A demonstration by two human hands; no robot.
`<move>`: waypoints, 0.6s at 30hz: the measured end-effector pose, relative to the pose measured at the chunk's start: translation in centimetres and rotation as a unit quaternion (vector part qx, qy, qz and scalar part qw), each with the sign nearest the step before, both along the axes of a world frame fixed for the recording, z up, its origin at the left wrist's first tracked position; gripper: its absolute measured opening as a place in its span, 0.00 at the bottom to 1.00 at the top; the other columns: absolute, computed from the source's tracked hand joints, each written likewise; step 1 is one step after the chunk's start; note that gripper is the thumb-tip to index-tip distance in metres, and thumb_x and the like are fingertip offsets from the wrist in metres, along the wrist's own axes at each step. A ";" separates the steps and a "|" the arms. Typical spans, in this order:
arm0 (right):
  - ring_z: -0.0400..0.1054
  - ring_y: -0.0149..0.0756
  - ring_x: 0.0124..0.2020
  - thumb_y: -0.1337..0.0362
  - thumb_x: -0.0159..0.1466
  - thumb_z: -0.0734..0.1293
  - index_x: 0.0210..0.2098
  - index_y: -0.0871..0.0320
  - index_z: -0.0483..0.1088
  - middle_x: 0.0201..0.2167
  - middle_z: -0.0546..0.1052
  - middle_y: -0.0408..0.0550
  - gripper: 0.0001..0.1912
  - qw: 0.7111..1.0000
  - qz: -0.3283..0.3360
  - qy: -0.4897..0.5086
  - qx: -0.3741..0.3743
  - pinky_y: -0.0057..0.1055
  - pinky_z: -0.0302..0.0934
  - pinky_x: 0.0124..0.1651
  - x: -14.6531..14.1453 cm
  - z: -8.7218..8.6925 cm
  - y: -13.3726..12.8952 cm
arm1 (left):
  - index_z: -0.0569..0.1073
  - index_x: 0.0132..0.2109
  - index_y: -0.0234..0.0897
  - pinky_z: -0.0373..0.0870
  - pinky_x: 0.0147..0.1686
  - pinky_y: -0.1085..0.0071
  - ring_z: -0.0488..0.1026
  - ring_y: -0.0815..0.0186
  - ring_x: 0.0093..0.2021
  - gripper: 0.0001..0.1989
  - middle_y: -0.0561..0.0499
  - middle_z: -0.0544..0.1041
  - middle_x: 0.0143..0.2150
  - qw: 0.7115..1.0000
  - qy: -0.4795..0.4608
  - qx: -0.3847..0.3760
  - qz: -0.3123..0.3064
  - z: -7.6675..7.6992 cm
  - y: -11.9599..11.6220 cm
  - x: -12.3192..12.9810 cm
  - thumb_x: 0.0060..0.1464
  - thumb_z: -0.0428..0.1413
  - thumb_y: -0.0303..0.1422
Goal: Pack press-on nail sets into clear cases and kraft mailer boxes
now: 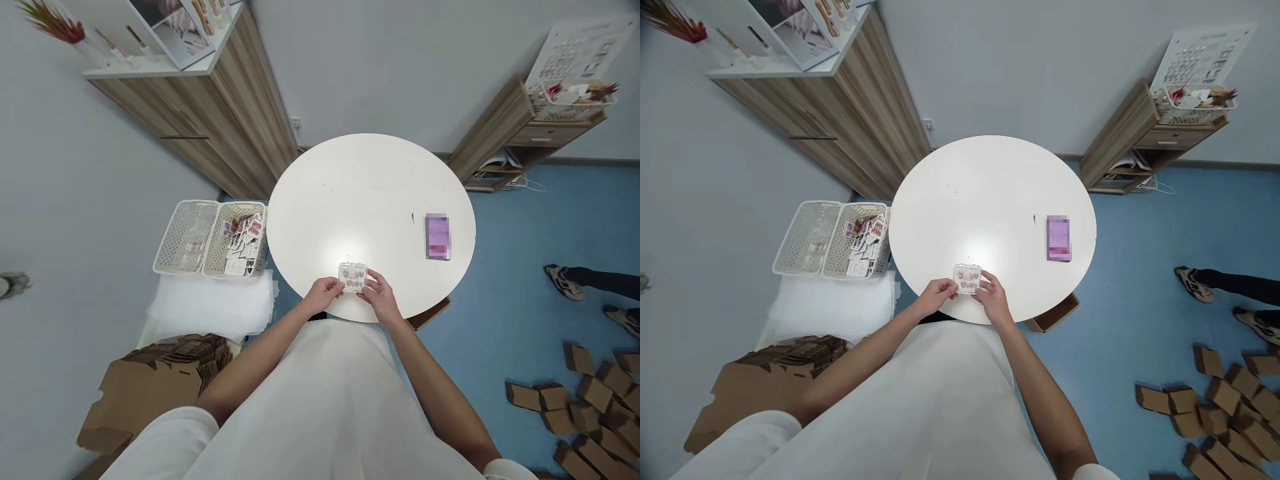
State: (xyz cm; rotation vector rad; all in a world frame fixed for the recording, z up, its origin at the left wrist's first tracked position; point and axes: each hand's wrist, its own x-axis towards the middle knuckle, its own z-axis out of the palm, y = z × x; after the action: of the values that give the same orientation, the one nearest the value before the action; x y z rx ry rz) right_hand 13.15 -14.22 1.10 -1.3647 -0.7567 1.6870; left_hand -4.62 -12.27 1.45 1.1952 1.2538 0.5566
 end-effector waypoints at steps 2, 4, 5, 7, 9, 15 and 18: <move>0.69 0.34 0.39 0.60 0.51 0.65 0.51 0.53 0.56 0.43 0.72 0.48 0.29 1.000 0.003 -0.006 0.006 0.38 0.64 0.46 0.2 0.3 0.1 | 0.69 0.26 0.36 0.62 0.30 0.73 0.67 0.68 0.27 0.16 0.52 0.71 0.24 0.999 0.033 0.024 -0.017 0.2 0.2 0.1 0.49 0.50 0.44; 0.70 0.34 0.38 0.61 0.51 0.65 0.51 0.53 0.56 0.43 0.72 0.49 0.28 1.000 0.006 -0.020 0.017 0.37 0.63 0.45 0.4 0.7 0.3 | 0.67 0.26 0.36 0.61 0.29 0.73 0.66 0.69 0.26 0.15 0.53 0.71 0.25 0.997 0.054 0.038 -0.030 0.4 0.3 0.2 0.50 0.49 0.44; 0.70 0.34 0.37 0.61 0.51 0.64 0.51 0.53 0.56 0.43 0.71 0.49 0.28 0.999 0.010 -0.028 0.022 0.37 0.63 0.44 0.5 0.8 0.3 | 0.67 0.26 0.37 0.60 0.28 0.73 0.66 0.69 0.26 0.15 0.53 0.71 0.25 0.997 0.062 0.042 -0.033 0.5 0.3 0.2 0.51 0.48 0.44; 0.70 0.34 0.36 0.62 0.52 0.63 0.51 0.52 0.55 0.42 0.71 0.49 0.27 0.998 0.020 -0.047 0.030 0.36 0.63 0.42 0.6 0.7 0.5 | 0.66 0.26 0.37 0.59 0.26 0.74 0.64 0.70 0.25 0.15 0.54 0.70 0.24 0.995 0.080 0.043 -0.035 0.5 0.3 0.3 0.51 0.48 0.44; 0.70 0.34 0.35 0.62 0.52 0.63 0.51 0.52 0.55 0.41 0.72 0.49 0.27 0.997 0.030 -0.063 0.024 0.36 0.63 0.40 0.7 0.2 0.6 | 0.66 0.26 0.38 0.57 0.25 0.74 0.62 0.70 0.23 0.15 0.56 0.68 0.21 0.994 0.101 0.037 -0.031 0.2 0.3 0.6 0.51 0.48 0.44; 0.69 0.35 0.36 0.62 0.51 0.63 0.49 0.52 0.55 0.39 0.72 0.47 0.25 0.997 0.032 -0.075 -0.009 0.37 0.62 0.42 -0.1 -1.8 1.4 | 0.71 0.35 0.38 0.61 0.30 0.72 0.68 0.67 0.29 0.15 0.53 0.72 0.27 0.996 0.089 -0.010 0.024 -1.7 0.1 0.5 0.52 0.48 0.44; 0.69 0.35 0.36 0.63 0.51 0.64 0.48 0.52 0.56 0.41 0.72 0.48 0.25 0.997 0.028 -0.074 -0.016 0.37 0.62 0.43 -0.5 -2.3 1.6 | 0.67 0.50 0.39 0.63 0.40 0.69 0.69 0.64 0.41 0.20 0.47 0.72 0.43 0.995 0.040 -0.025 0.088 -2.2 -0.2 -0.3 0.52 0.49 0.42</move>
State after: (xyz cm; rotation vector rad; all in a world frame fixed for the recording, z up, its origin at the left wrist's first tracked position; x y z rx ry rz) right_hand 12.65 -12.61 -1.23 -1.5163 -0.8621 1.6607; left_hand -4.93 -12.45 -0.72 1.0796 1.4421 0.6076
